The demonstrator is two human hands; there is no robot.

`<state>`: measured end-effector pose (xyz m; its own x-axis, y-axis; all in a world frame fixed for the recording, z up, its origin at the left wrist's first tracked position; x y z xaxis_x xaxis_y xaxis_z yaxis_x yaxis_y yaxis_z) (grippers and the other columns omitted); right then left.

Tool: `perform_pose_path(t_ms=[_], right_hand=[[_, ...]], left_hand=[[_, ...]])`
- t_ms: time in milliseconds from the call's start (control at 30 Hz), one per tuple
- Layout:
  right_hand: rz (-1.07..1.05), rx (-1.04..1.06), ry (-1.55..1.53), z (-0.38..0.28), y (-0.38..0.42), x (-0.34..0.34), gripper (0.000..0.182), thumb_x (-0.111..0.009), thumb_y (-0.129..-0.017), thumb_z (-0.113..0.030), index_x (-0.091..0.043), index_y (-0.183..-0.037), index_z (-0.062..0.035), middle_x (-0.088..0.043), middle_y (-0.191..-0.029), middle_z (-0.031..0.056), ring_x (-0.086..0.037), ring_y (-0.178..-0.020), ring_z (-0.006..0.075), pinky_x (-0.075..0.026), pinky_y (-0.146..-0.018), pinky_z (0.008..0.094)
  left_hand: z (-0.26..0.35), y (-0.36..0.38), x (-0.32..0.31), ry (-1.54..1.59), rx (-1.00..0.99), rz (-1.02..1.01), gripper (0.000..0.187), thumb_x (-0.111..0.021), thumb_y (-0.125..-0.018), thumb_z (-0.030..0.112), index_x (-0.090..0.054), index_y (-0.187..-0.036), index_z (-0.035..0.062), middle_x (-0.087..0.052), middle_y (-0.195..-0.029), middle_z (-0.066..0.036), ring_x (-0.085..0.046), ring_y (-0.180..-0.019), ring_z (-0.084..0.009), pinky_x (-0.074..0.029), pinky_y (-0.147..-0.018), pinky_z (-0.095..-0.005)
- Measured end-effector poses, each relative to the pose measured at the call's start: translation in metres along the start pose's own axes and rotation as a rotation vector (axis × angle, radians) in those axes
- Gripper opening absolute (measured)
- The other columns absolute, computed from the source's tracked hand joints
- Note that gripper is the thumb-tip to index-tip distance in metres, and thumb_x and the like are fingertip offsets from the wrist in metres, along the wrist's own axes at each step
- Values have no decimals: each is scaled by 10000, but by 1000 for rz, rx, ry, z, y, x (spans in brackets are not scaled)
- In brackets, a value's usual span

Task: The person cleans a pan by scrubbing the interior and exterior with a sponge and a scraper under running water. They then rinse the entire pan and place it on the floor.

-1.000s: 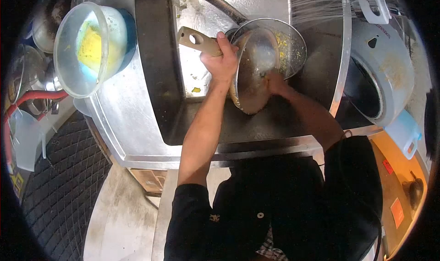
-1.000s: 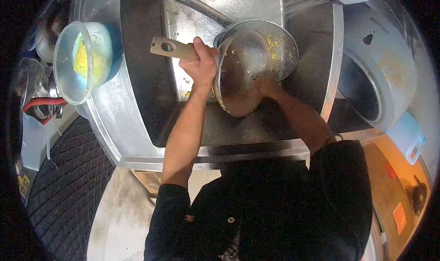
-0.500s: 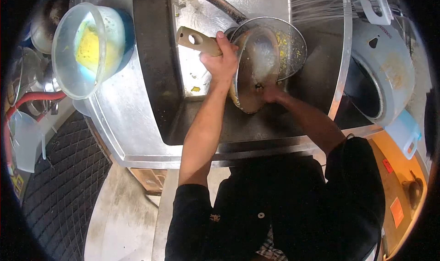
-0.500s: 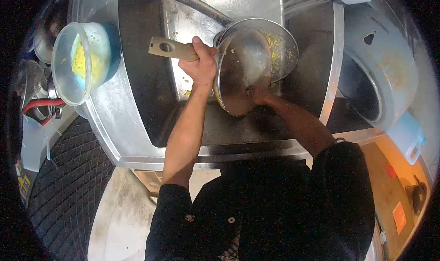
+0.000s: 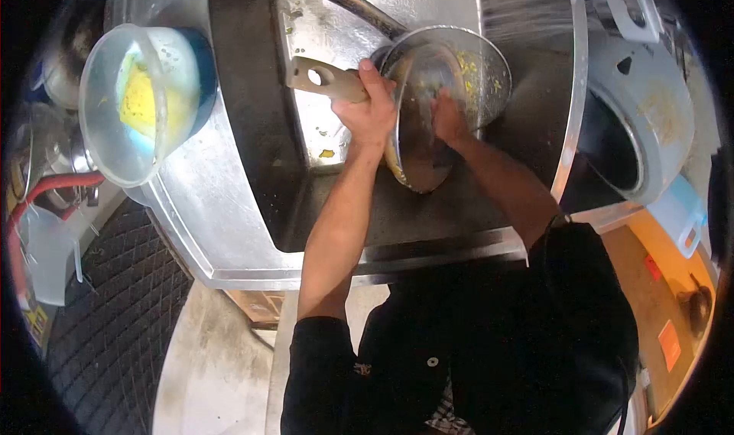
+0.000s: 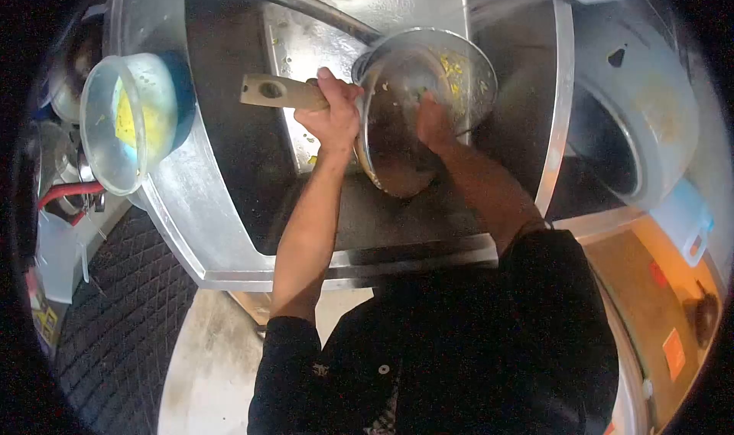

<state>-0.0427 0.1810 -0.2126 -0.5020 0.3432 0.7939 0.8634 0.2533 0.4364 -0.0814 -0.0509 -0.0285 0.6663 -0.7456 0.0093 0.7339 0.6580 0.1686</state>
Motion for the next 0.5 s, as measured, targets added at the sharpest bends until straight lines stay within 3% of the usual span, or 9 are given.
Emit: perform_pose_path(t_ms=[67, 200, 300, 367, 500], right_hand=[[5, -36, -6, -25, -7, 25, 275, -489, -876, -133, -519, -1054, 74, -565, -864, 295, -554, -783, 476, -413, -723, 547], [133, 142, 158, 23, 42, -28, 266, -516, -876, -151, -522, -987, 90, -545, -886, 299, -538, -763, 478, -420, -701, 540], [297, 447, 375, 14, 45, -18, 240, -494, -891, -155, -529, -964, 72, -534, -933, 291, -542, -808, 455, -443, -672, 512], [-128, 248, 413, 11, -4, 6, 222, -522, -864, -168, -590, -865, 43, -552, -926, 273, -563, -844, 384, -413, -793, 510], [-17, 135, 263, 36, -3, -28, 255, -496, -876, -180, -628, -785, 19, -550, -960, 261, -567, -903, 365, -417, -851, 484]], left_hand=[[-8, -2, 4, 11, 16, -6, 415, -556, -932, 245, -566, -624, -34, -584, -520, -95, -593, -489, -182, -469, -511, -316], [-5, -5, 5, 27, -21, -7, 429, -539, -943, 255, -551, -642, -51, -572, -534, -108, -577, -478, -182, -492, -495, -315], [-1, -2, 2, 13, -46, -37, 452, -519, -954, 262, -524, -621, -43, -550, -527, -106, -564, -471, -179, -512, -488, -322], [1, -7, -3, 15, -71, -57, 455, -516, -955, 255, -522, -610, -41, -549, -524, -106, -564, -471, -177, -512, -487, -322], [0, -5, 6, 18, -41, -16, 438, -528, -945, 234, -527, -595, -29, -560, -523, -98, -570, -471, -172, -496, -488, -307]])
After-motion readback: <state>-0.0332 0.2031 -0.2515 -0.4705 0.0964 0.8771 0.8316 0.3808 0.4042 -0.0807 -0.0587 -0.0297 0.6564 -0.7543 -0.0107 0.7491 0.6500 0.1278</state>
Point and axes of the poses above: each hand's wrist, its own y-axis away from the middle knuckle, its own x-axis out of the back of the hand, z = x × y, the point moved 5 cm from there along -y, towards the middle knuckle
